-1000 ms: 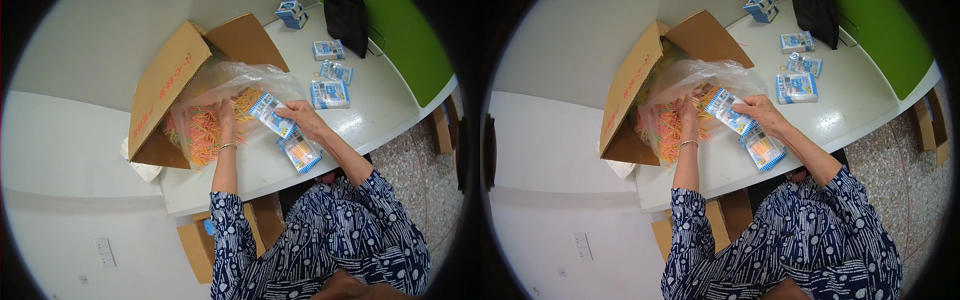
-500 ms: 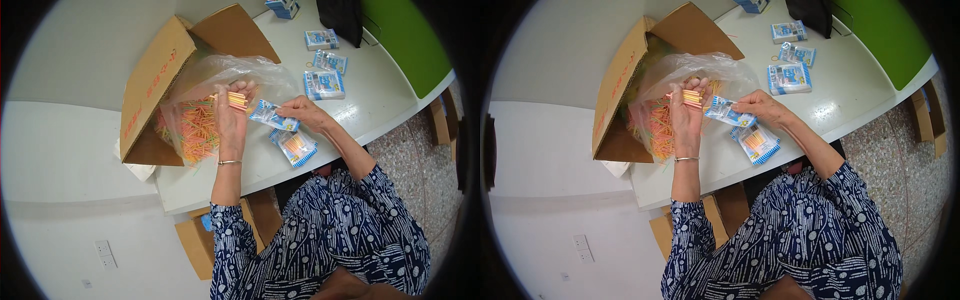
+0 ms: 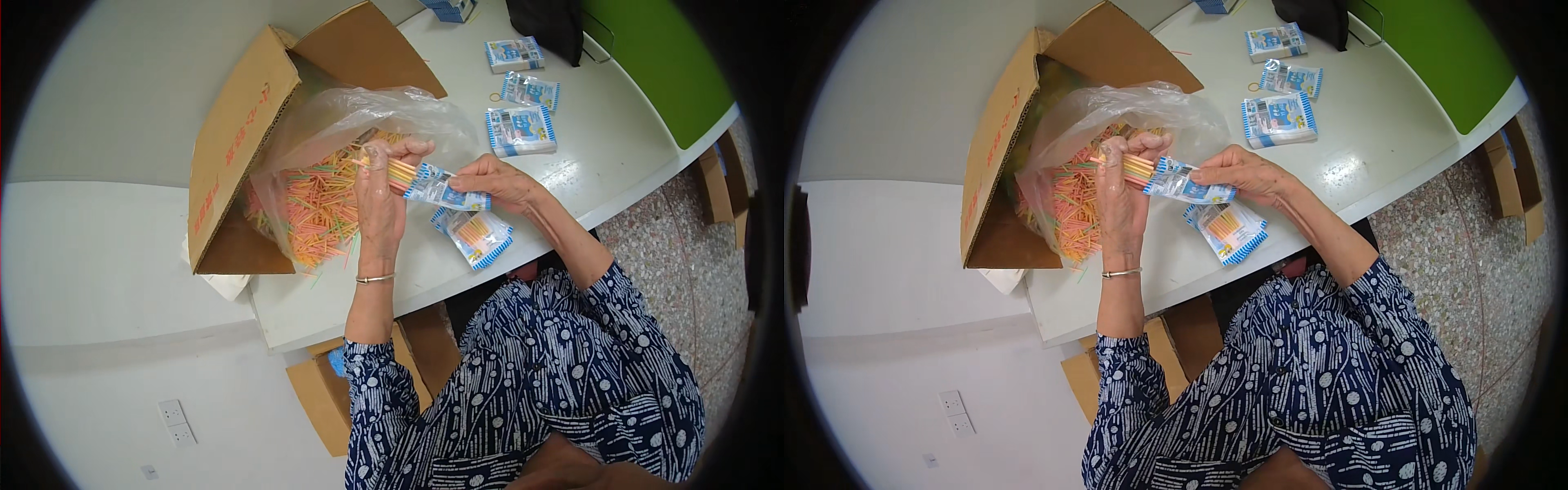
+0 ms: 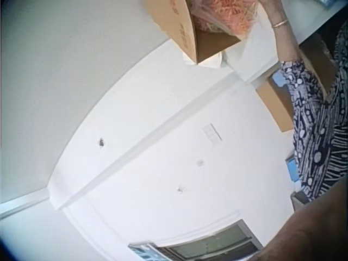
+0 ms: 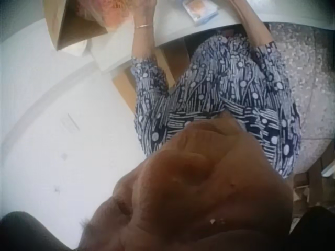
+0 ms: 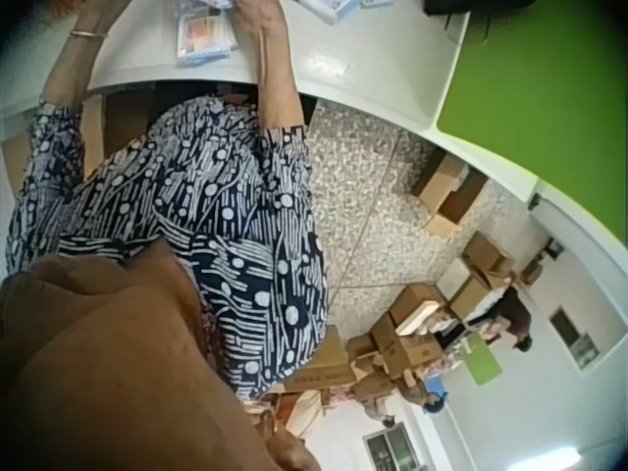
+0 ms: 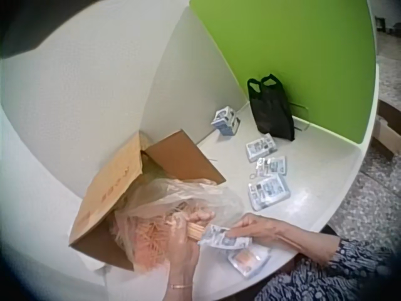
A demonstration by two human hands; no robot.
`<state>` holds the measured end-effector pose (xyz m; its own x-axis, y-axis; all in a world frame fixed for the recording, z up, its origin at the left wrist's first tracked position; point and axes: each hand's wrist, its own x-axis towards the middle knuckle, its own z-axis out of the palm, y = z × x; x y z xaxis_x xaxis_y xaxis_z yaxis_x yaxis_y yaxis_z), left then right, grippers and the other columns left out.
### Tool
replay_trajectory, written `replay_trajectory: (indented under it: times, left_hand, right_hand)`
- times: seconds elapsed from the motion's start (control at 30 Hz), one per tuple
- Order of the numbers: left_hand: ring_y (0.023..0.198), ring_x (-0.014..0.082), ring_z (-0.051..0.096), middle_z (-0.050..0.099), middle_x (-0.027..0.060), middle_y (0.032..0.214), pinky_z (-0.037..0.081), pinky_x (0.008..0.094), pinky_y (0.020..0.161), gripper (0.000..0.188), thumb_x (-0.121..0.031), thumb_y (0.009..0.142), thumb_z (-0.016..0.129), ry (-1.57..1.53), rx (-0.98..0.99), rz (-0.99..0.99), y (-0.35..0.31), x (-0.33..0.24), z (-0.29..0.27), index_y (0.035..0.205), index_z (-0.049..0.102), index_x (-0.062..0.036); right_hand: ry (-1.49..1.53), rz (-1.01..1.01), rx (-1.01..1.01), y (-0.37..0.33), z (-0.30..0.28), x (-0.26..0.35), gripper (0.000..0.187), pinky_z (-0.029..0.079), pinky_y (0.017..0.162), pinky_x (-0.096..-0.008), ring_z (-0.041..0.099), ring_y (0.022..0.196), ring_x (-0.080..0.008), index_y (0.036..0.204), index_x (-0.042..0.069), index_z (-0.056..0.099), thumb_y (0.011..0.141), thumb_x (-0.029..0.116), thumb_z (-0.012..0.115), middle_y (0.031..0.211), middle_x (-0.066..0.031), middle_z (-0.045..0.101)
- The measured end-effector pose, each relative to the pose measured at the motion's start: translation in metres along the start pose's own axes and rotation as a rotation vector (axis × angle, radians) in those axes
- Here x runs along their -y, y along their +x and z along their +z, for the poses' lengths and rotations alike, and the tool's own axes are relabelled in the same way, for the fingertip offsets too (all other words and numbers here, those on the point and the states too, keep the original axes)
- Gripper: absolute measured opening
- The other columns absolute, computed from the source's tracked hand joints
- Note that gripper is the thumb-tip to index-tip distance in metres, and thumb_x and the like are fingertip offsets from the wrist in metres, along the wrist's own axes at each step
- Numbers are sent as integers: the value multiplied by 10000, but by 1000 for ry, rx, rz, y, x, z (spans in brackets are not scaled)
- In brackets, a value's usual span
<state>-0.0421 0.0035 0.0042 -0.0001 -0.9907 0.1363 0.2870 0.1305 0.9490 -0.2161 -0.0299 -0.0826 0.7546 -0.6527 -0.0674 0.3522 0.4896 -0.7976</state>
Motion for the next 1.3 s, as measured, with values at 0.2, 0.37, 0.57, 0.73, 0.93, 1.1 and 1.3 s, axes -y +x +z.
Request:
replay_trajectory:
  times: [0.2,0.37,0.57,0.73,0.93,1.1,1.3]
  left_hand:
    - [1072,227,560,619,189,1056,429,337,946,290,-342,985,400,160,19,-5,-12,9,5,948,442,-57]
    - [1128,213,516,574,165,1165,414,335,951,297,-302,986,405,361,123,39,-16,12,2,1125,448,-43]
    - [1083,213,535,554,165,1176,426,335,905,315,-215,963,441,691,192,70,-20,0,-2,1200,471,-11]
    - [978,175,558,578,151,1090,435,280,833,332,-106,908,512,1004,292,54,-21,-3,-6,1218,470,4]
    - [853,139,583,616,99,967,465,261,756,276,-75,854,596,681,151,-15,-21,3,-1,1113,560,14]
    - [878,90,557,598,51,985,456,223,759,246,-23,851,598,807,280,-36,-25,5,5,1090,556,19]
    - [891,86,564,603,38,971,464,233,777,197,-25,849,598,737,318,-96,-25,10,2,1045,583,-26]
  right_hand:
    - [7,-20,11,-3,3,-1,273,497,730,-217,635,791,-99,1001,-42,666,839,177,668,903,-92,687]
    - [-75,-40,37,-4,-1,-4,317,504,729,-220,639,804,-104,1020,-60,653,842,201,666,910,-99,685]
    - [-41,-80,3,-4,1,-5,320,507,716,-218,635,785,-101,1039,-54,649,855,208,651,917,-97,683]
    - [1,-67,37,-6,4,-9,308,507,757,-238,627,839,-108,1078,-61,623,865,162,632,959,-97,672]
    - [-259,-76,35,-11,10,1,338,478,607,-192,603,691,-64,996,-24,674,814,260,691,842,-63,678]
    - [-406,34,37,-22,15,8,317,441,509,-201,574,576,-57,900,-6,698,794,292,710,726,-46,666]
    - [-615,48,36,-30,11,13,307,406,488,-201,548,562,-41,853,11,714,783,310,721,657,-31,648]
